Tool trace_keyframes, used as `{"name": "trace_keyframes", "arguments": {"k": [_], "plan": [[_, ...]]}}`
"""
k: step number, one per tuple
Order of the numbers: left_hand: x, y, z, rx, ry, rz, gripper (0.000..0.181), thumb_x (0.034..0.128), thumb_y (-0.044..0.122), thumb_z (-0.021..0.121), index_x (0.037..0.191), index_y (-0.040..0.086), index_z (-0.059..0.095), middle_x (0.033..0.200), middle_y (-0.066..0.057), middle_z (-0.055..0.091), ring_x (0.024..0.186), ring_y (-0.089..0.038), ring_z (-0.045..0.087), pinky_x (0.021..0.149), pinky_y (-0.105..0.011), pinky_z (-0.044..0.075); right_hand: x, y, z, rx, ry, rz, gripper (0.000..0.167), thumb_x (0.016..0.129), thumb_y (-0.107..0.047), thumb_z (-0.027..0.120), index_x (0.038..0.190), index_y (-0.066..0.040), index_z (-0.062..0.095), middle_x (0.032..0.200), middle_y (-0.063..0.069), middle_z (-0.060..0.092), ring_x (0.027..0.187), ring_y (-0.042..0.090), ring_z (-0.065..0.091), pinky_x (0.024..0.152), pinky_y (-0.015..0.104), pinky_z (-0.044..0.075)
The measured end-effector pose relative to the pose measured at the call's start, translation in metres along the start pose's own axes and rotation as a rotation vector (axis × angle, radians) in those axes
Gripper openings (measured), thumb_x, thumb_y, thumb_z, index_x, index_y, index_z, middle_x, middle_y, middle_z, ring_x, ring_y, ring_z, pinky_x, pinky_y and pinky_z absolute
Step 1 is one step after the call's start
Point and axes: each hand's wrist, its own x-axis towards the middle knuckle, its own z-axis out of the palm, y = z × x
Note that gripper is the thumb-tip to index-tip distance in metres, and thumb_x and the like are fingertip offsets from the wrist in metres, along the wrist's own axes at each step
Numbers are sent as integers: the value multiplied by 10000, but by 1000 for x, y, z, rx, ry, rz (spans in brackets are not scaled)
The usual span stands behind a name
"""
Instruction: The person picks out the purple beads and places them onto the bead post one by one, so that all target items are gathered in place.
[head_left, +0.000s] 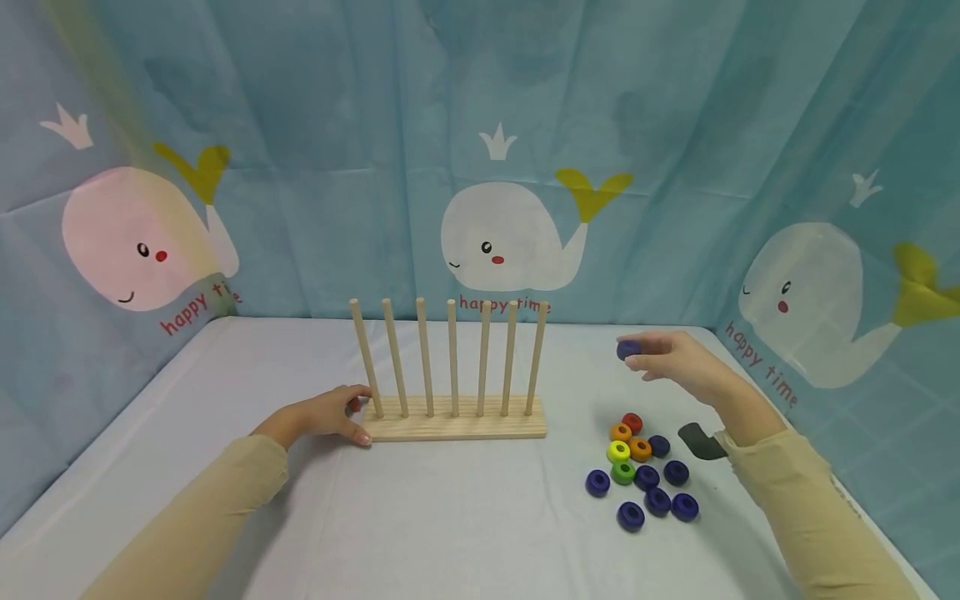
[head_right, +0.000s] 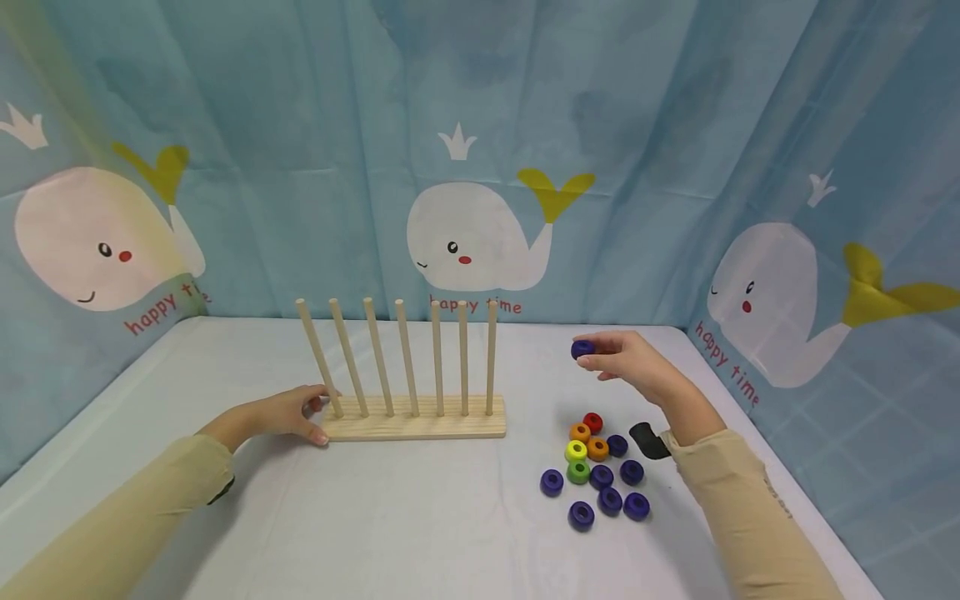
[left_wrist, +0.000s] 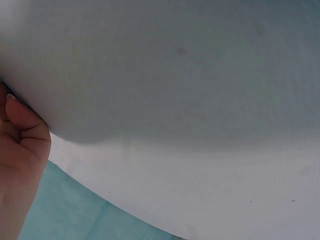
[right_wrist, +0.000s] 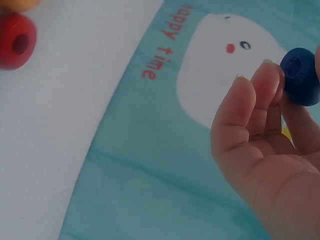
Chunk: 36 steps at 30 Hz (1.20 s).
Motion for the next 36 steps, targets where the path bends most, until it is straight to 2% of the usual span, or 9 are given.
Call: {"name": "trace_keyframes", "arguments": {"k": [6, 10, 17, 21, 28, 32, 36], "plan": [[-1, 0, 0, -5, 0, 4, 849, 746, 218, 854, 1383, -87, 382, 1181, -255, 476, 1115, -410, 449, 983, -578, 345, 1, -13, 3, 31, 27, 39, 620, 962, -279, 626, 1445, 32, 394, 1323, 251, 530, 1107, 331, 560, 1011, 556, 383], [-1, 1, -1, -10, 0, 1, 855, 746, 216, 855, 1387, -90, 379, 1191, -261, 476, 1134, -423, 445, 995, -581, 337, 1, -22, 4, 44, 50, 26, 611, 960, -264, 630, 1436, 42, 402, 1314, 260, 532, 1084, 322, 569, 1014, 552, 381], [0, 1, 0, -10, -5, 11, 848, 746, 210, 855, 1377, -103, 381, 1184, -259, 480, 1132, -423, 444, 997, -587, 332, 2, -35, 5, 59, 68, -24, 565, 959, -224, 632, 1413, 50, 436, 1288, 234, 557, 1056, 267, 572, 956, 427, 455], [-2, 2, 0, -25, -11, 12, 841, 758, 202, 847, 1376, -110, 369, 1220, -289, 466, 1177, -455, 421, 1012, -591, 320, 4, -39, 6, 68, 71, -26, 558, 960, -225, 631, 1409, 48, 442, 1286, 227, 558, 1078, 267, 566, 932, 366, 479], [-3, 3, -1, -29, -18, 23, 840, 766, 208, 841, 1371, -123, 361, 1233, -307, 458, 1193, -473, 408, 1015, -594, 317, 6, -47, 9, 97, 75, -33, 551, 964, -204, 627, 1417, 43, 434, 1291, 217, 557, 1086, 254, 563, 937, 354, 478], [-3, 3, -1, -31, -19, 24, 845, 764, 207, 843, 1372, -126, 359, 1233, -308, 458, 1195, -474, 407, 1017, -594, 316, 7, -51, 11, 115, 81, -32, 555, 958, -197, 636, 1418, 40, 437, 1313, 237, 540, 1114, 280, 549, 908, 300, 487], [-1, 1, -1, -27, -19, 24, 852, 764, 213, 843, 1377, -125, 356, 1233, -305, 459, 1195, -473, 408, 1017, -594, 315, 7, -55, 12, 124, 82, -39, 548, 957, -181, 635, 1418, 40, 439, 1312, 239, 539, 1064, 209, 563, 881, 266, 491]]}}
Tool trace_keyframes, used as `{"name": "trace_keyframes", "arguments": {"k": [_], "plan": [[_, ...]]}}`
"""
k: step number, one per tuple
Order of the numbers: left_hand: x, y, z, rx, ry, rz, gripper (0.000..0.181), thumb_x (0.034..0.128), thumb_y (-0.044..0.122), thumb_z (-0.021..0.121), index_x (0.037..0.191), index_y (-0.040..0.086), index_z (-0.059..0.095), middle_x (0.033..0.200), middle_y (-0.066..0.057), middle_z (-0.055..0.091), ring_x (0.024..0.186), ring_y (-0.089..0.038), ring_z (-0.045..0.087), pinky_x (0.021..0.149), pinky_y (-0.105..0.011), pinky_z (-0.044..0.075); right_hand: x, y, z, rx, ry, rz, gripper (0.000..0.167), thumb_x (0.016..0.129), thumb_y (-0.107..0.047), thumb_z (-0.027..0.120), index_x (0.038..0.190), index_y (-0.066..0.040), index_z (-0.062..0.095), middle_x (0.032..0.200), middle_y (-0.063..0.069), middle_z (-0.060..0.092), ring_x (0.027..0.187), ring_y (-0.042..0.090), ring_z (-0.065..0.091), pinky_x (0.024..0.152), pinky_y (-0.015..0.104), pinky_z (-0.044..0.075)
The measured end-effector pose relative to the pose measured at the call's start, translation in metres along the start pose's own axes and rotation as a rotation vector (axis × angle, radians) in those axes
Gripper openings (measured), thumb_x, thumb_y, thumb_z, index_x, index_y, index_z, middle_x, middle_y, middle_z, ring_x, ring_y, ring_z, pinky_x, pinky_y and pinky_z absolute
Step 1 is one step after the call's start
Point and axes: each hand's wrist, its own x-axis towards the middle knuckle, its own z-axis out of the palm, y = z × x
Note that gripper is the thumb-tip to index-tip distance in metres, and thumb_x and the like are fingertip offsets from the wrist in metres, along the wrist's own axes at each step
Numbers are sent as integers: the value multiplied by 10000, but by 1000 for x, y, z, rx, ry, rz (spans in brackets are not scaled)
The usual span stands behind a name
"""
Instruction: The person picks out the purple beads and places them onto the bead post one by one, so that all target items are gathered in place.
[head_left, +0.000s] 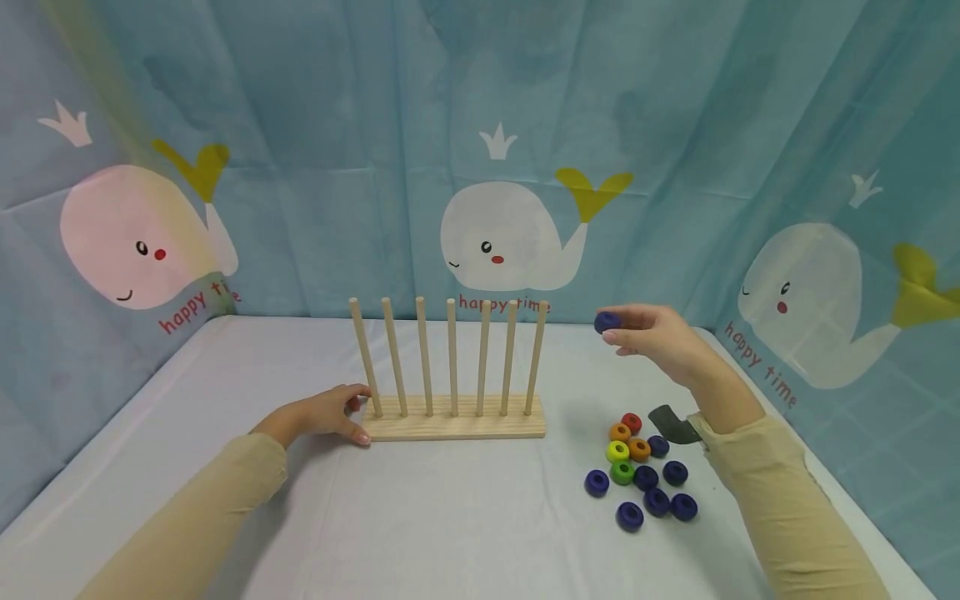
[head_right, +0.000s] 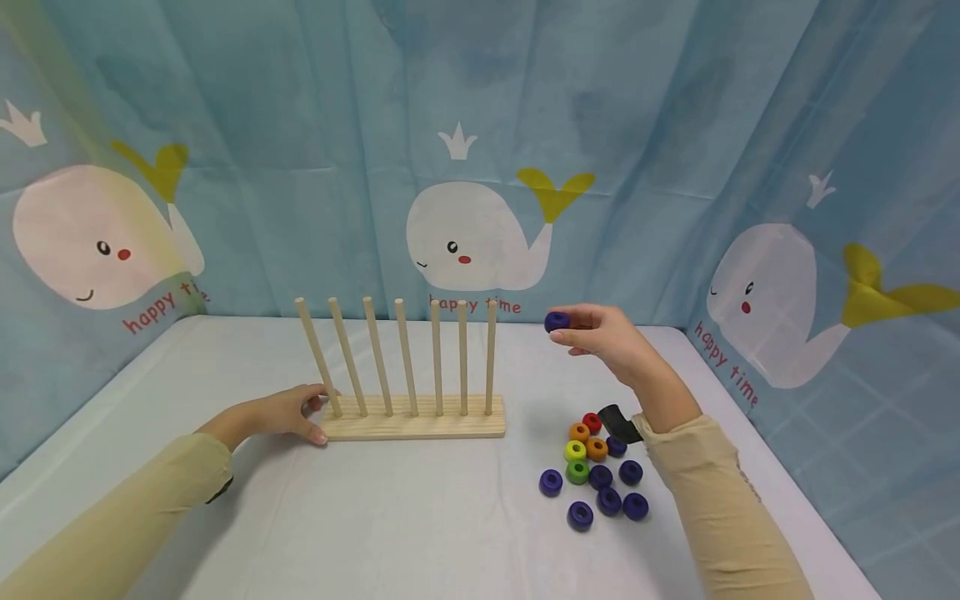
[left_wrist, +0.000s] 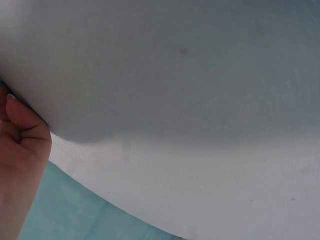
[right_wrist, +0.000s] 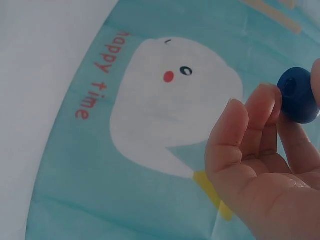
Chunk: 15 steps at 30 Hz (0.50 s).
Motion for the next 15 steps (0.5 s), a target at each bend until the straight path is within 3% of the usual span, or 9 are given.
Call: {"name": "trace_keyframes", "arguments": {"k": [4, 11, 15], "plan": [[1, -1, 0, 13, 6, -6, 853, 762, 215, 845, 1378, -121, 360, 1235, -303, 466, 1197, -472, 413, 1017, -592, 318, 1, -3, 2, 23, 3, -11, 537, 957, -172, 636, 1416, 33, 448, 1298, 221, 548, 1034, 173, 569, 867, 257, 496], [2, -1, 0, 17, 9, -8, 858, 759, 219, 848, 1380, -119, 362, 1238, -309, 466, 1202, -481, 410, 1020, -594, 316, 4, -11, 8, 51, 2, -37, 514, 960, -145, 626, 1410, 34, 455, 1298, 226, 538, 1089, 253, 549, 858, 238, 498], [3, -3, 1, 8, 8, -7, 859, 757, 212, 849, 1381, -121, 360, 1241, -313, 462, 1202, -480, 407, 1021, -593, 316, 5, -14, 10, 70, -1, -60, 508, 955, -128, 630, 1399, 52, 459, 1270, 213, 551, 1061, 224, 558, 853, 236, 499]]}}
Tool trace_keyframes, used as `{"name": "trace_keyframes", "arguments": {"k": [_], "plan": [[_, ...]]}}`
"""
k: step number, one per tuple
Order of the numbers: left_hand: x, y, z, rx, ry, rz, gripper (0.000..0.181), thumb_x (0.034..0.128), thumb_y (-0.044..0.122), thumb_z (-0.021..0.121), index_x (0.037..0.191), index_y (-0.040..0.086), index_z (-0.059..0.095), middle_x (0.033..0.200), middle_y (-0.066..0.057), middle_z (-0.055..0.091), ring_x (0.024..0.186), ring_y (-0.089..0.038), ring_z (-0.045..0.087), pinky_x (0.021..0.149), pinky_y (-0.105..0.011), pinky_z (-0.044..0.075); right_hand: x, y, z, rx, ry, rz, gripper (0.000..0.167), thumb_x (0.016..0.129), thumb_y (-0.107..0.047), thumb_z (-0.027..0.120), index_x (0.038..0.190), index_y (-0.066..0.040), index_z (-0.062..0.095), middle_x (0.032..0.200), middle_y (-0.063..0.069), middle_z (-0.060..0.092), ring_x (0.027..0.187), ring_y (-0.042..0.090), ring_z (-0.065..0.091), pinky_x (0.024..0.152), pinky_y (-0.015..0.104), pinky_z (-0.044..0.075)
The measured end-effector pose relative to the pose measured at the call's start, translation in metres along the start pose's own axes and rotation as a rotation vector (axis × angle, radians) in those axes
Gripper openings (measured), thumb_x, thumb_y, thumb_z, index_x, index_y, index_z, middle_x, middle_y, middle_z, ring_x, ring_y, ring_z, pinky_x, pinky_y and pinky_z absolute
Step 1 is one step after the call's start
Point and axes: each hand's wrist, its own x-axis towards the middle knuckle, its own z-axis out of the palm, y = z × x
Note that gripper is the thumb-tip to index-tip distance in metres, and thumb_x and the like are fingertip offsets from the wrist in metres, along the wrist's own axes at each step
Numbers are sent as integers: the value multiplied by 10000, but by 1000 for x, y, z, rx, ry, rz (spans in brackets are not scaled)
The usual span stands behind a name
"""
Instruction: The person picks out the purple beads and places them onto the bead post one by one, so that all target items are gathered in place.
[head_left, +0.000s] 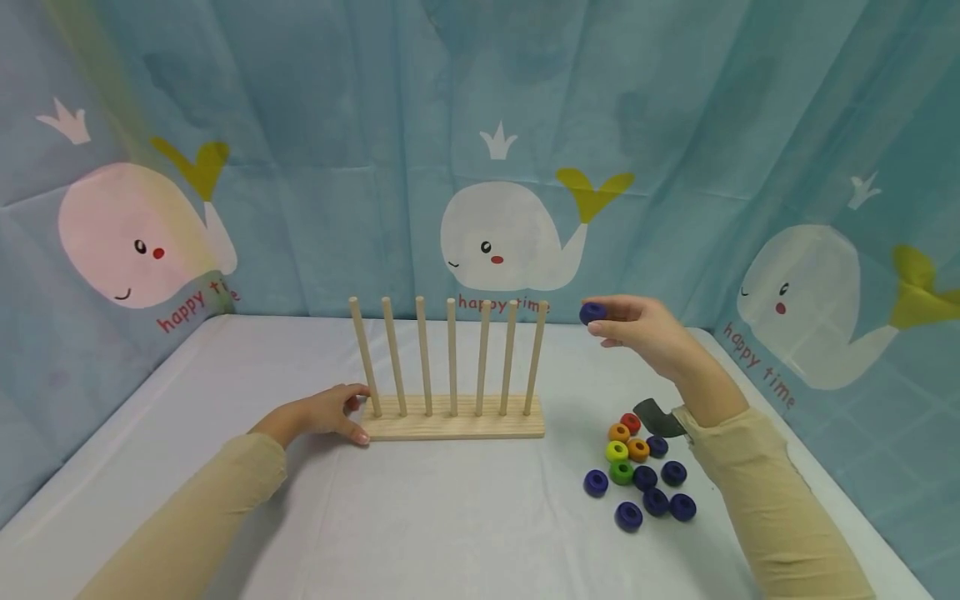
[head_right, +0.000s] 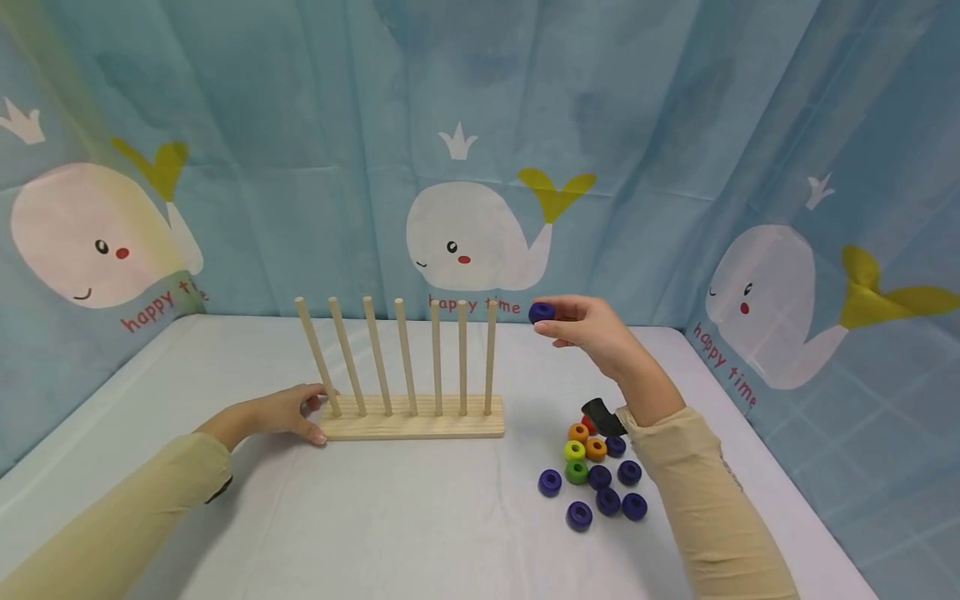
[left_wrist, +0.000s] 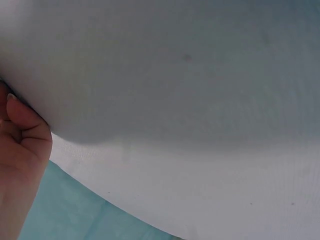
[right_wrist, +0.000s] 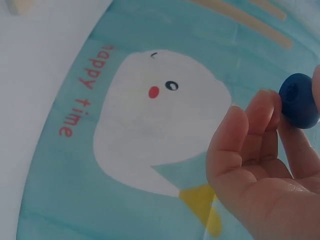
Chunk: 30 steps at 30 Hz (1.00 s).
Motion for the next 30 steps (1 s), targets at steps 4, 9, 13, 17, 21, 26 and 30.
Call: {"name": "trace_keyframes", "arguments": {"k": [4, 9, 13, 17, 21, 26, 30], "plan": [[0, -1, 1, -1, 1, 2, 862, 753, 221, 852, 1380, -116, 365, 1240, -310, 463, 1201, -477, 409, 1020, -593, 316, 1, -2, 2, 13, 2, -14, 502, 954, -117, 630, 1391, 61, 461, 1242, 187, 563, 1030, 180, 566, 849, 237, 500], [0, 0, 0, 2, 5, 0, 859, 753, 227, 852, 1379, -111, 371, 1240, -300, 469, 1201, -469, 413, 1021, -591, 316, 4, -6, 6, 22, -1, -15, 515, 955, -130, 630, 1402, 53, 452, 1287, 213, 540, 1044, 180, 560, 855, 239, 497], [-1, 1, 0, 9, 4, 0, 850, 757, 229, 849, 1376, -110, 375, 1239, -302, 467, 1198, -468, 413, 1018, -595, 316, 7, -9, 10, 29, -5, -18, 509, 962, -123, 617, 1406, 54, 443, 1319, 236, 516, 1046, 186, 558, 852, 236, 497], [-2, 2, 1, 9, 5, -6, 858, 753, 235, 853, 1380, -104, 376, 1243, -297, 468, 1203, -465, 413, 1020, -593, 316, 10, -12, 14, 41, -4, -32, 502, 963, -118, 614, 1405, 51, 446, 1318, 230, 513, 1050, 205, 554, 847, 236, 498], [-1, 1, 1, 8, 6, -7, 869, 748, 243, 857, 1382, -106, 375, 1236, -287, 472, 1198, -456, 418, 1021, -588, 318, 13, -13, 16, 60, -1, -48, 489, 957, -100, 619, 1392, 55, 460, 1299, 218, 521, 1031, 193, 557, 841, 243, 501], [-1, 0, 1, 5, 3, -2, 863, 750, 245, 855, 1381, -102, 379, 1232, -285, 473, 1191, -453, 420, 1017, -588, 319, 15, -15, 18, 60, 7, -55, 475, 957, -77, 611, 1392, 46, 468, 1305, 209, 515, 1023, 195, 549, 825, 239, 503], [0, 0, 1, 8, 4, -3, 856, 752, 238, 853, 1379, -102, 380, 1228, -284, 473, 1185, -450, 422, 1016, -589, 320, 17, -17, 21, 66, 8, -57, 480, 962, -83, 605, 1404, 34, 462, 1321, 214, 504, 1035, 212, 535, 828, 236, 499]]}}
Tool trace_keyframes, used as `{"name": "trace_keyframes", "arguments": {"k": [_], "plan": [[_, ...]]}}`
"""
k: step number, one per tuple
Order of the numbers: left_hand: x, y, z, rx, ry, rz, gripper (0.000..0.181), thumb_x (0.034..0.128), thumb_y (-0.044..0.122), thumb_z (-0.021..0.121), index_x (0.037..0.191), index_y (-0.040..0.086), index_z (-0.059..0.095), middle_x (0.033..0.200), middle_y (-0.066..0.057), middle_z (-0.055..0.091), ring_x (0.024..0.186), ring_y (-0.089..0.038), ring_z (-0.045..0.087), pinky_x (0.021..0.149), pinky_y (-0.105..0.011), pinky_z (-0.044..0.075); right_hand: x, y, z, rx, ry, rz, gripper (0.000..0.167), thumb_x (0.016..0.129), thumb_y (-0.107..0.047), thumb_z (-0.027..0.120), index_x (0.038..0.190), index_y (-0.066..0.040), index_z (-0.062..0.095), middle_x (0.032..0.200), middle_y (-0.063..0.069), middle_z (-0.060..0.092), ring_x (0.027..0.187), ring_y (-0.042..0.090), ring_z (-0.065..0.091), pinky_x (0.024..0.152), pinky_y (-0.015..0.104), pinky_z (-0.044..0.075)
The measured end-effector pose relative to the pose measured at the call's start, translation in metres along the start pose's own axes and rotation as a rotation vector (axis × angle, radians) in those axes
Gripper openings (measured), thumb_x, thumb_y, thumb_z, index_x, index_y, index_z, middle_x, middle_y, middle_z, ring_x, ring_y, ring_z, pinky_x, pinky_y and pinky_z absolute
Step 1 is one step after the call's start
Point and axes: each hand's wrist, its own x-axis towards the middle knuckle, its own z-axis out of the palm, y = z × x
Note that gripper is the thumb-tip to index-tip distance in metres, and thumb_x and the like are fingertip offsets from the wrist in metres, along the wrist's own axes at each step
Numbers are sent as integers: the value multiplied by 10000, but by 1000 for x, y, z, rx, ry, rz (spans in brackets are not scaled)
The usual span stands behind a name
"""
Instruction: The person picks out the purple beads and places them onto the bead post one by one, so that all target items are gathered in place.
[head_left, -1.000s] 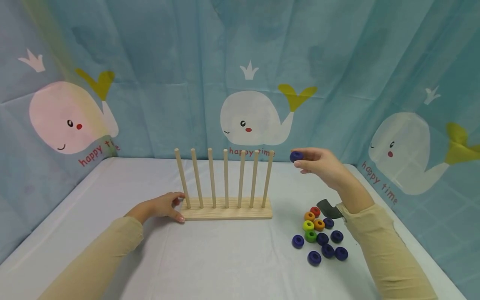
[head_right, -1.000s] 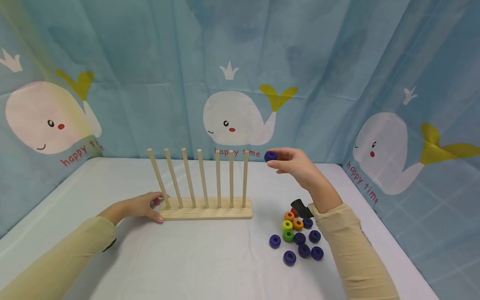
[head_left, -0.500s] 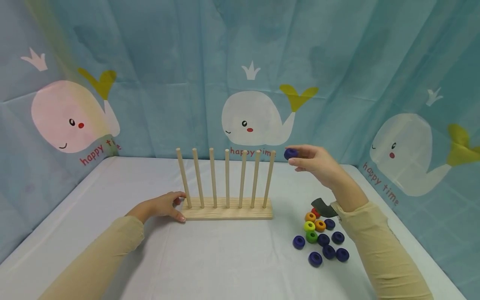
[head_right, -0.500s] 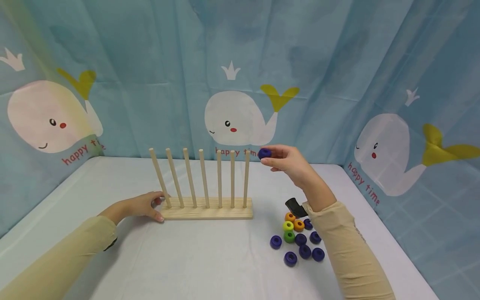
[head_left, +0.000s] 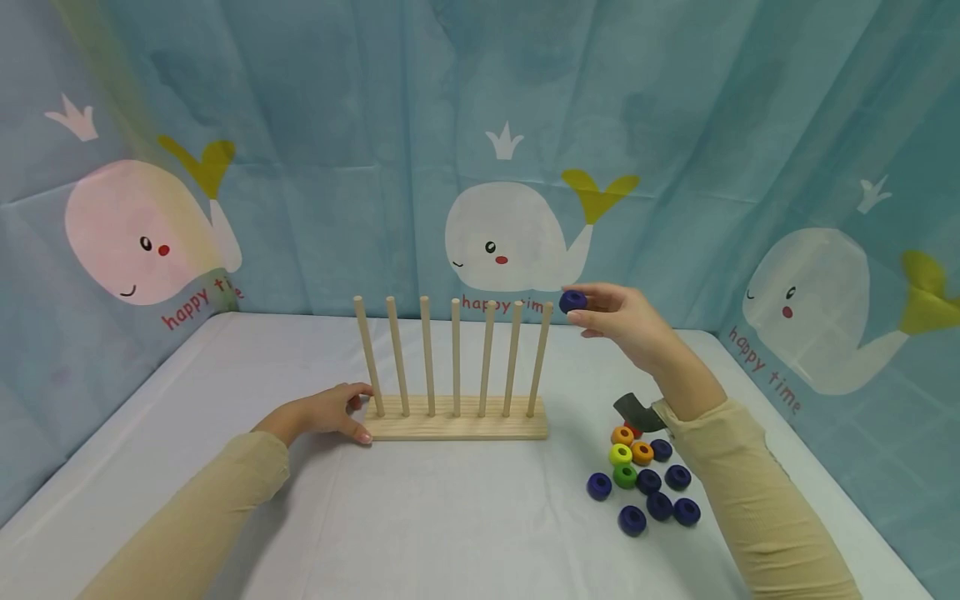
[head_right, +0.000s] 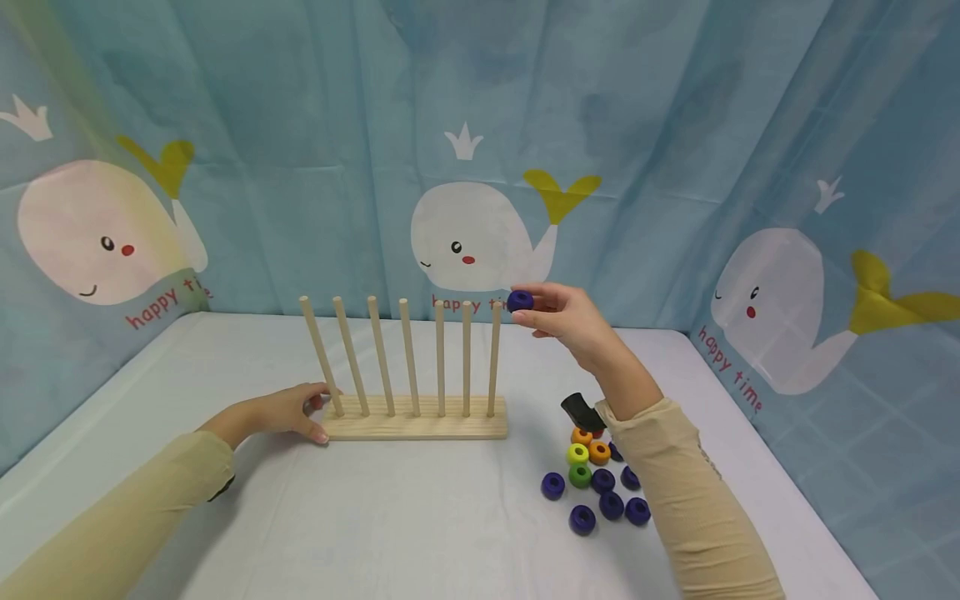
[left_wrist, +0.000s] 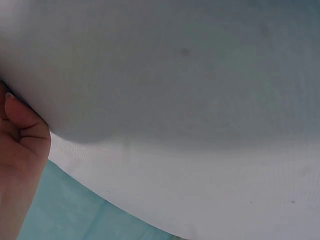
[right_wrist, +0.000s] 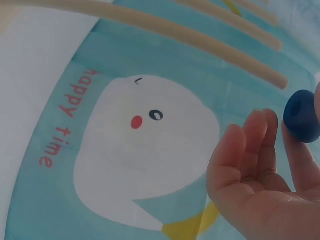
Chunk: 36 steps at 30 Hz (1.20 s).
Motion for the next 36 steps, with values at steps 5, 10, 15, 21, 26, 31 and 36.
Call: {"name": "trace_keyframes", "arguments": {"k": [5, 10, 15, 21, 26, 31, 36], "plan": [[0, 1, 0, -7, 3, -6, 858, 750, 233, 855, 1381, -102, 379, 1231, -280, 472, 1184, -442, 423, 1018, -587, 318, 1, -3, 4, 8, 6, -11, 481, 964, -99, 608, 1403, 31, 464, 1291, 200, 524, 1040, 225, 530, 835, 230, 493], [0, 0, 1, -13, 0, -4, 857, 751, 223, 854, 1381, -106, 375, 1231, -281, 468, 1183, -442, 420, 1019, -585, 318, 1, -3, 7, 20, 12, -30, 474, 959, -90, 612, 1389, 49, 470, 1202, 154, 553, 1046, 270, 532, 839, 237, 489], [0, -1, 1, -17, 2, -19, 863, 746, 231, 858, 1385, -94, 379, 1241, -275, 467, 1193, -436, 417, 1023, -584, 315, 3, -4, 12, 25, 26, -26, 468, 954, -86, 619, 1381, 44, 482, 1187, 140, 562, 1034, 255, 540, 834, 238, 493], [0, -1, 1, -16, 5, -23, 864, 741, 245, 861, 1383, -85, 387, 1241, -273, 470, 1194, -439, 417, 1020, -587, 316, 6, -5, 15, 28, 20, -33, 461, 951, -84, 622, 1375, 40, 490, 1148, 120, 565, 994, 192, 551, 839, 247, 488], [-1, 1, 1, -19, 4, -22, 862, 744, 236, 859, 1385, -88, 383, 1240, -273, 467, 1191, -436, 418, 1019, -586, 317, 8, -6, 17, 12, 24, -27, 448, 950, -85, 626, 1368, 26, 507, 1119, 104, 573, 1016, 224, 552, 842, 266, 483], [-2, 3, 0, -17, 3, -12, 855, 751, 225, 853, 1383, -100, 378, 1231, -279, 468, 1183, -438, 420, 1019, -587, 316, 12, -7, 18, -11, 17, -12, 458, 944, -90, 637, 1372, 15, 512, 1107, 110, 571, 1026, 252, 558, 857, 289, 472], [-2, 3, 0, -13, 2, 1, 842, 756, 210, 850, 1378, -106, 379, 1217, -273, 471, 1171, -434, 426, 1015, -583, 321, 14, -8, 20, -35, 12, -7, 452, 938, -93, 648, 1360, 11, 526, 1103, 117, 585, 1023, 269, 565, 866, 312, 463]]}}
